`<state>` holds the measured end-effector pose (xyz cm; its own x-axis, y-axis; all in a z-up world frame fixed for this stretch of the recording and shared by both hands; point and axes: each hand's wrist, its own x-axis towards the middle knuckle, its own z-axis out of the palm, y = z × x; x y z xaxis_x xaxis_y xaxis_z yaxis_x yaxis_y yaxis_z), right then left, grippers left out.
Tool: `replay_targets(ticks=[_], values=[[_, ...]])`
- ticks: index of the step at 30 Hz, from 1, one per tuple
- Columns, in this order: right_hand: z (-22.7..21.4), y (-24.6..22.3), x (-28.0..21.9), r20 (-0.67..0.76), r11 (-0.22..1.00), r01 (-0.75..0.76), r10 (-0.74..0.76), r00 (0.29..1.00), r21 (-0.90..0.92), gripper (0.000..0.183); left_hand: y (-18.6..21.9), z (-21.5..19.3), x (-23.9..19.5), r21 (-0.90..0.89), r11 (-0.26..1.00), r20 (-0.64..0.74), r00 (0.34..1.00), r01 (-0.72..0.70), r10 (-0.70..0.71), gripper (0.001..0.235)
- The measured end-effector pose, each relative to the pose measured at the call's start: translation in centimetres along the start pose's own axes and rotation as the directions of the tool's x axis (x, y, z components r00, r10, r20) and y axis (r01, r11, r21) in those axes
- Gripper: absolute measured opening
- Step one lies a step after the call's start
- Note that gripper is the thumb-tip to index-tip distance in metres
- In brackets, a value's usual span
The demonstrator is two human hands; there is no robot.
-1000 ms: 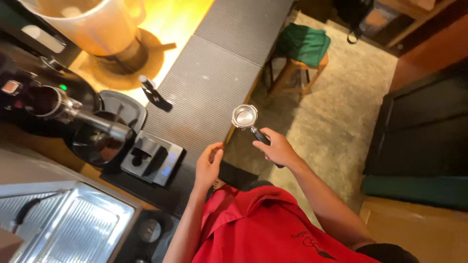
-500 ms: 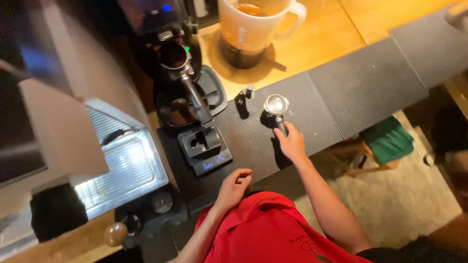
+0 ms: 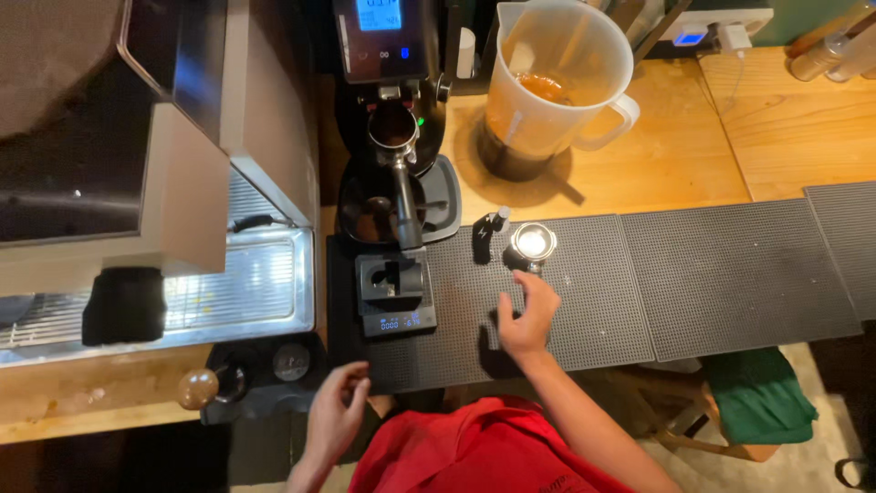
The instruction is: The person grinds coffee beans into a portafilter, levels the grounds with a distribution tool, and tamps the coffee using a tamper. They repeat this process for a second portafilter, cleaning the equipment between uses.
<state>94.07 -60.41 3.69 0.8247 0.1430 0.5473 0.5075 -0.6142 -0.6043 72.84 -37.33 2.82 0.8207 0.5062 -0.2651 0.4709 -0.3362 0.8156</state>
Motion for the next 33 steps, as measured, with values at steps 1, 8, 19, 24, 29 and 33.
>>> replay_targets(ticks=[1,8,19,24,29,33], values=[[0.5,-0.8,-0.3,0.014,1.000,0.005,-0.005,1.000,0.000,0.032,0.2,0.1,0.4,-0.007,1.000,-0.004,1.000,0.012,-0.012,0.026],[5.4,-1.0,-2.9,0.477,0.978,0.114,-0.017,0.879,-0.175,0.048,-1.3,2.1,4.6,0.136,0.936,-0.314,0.882,-0.324,0.351,0.047],[6.4,-1.9,-3.6,0.571,0.915,0.101,0.155,0.806,-0.391,0.052,-4.3,2.3,5.7,0.503,0.724,-0.063,0.815,-0.472,0.576,0.062],[6.7,-2.4,-4.3,0.501,0.915,0.056,0.166,0.850,-0.399,0.049,-4.4,2.4,5.6,0.515,0.715,-0.085,0.802,-0.473,0.592,0.060],[6.8,-2.9,-4.2,0.505,0.906,0.039,0.199,0.840,-0.422,0.049,-4.3,2.2,5.8,0.520,0.721,-0.082,0.814,-0.458,0.575,0.059],[6.2,-2.8,-4.0,0.566,0.910,0.069,0.194,0.801,-0.409,0.051,-4.0,2.1,5.6,0.497,0.733,-0.085,0.815,-0.464,0.573,0.058]])
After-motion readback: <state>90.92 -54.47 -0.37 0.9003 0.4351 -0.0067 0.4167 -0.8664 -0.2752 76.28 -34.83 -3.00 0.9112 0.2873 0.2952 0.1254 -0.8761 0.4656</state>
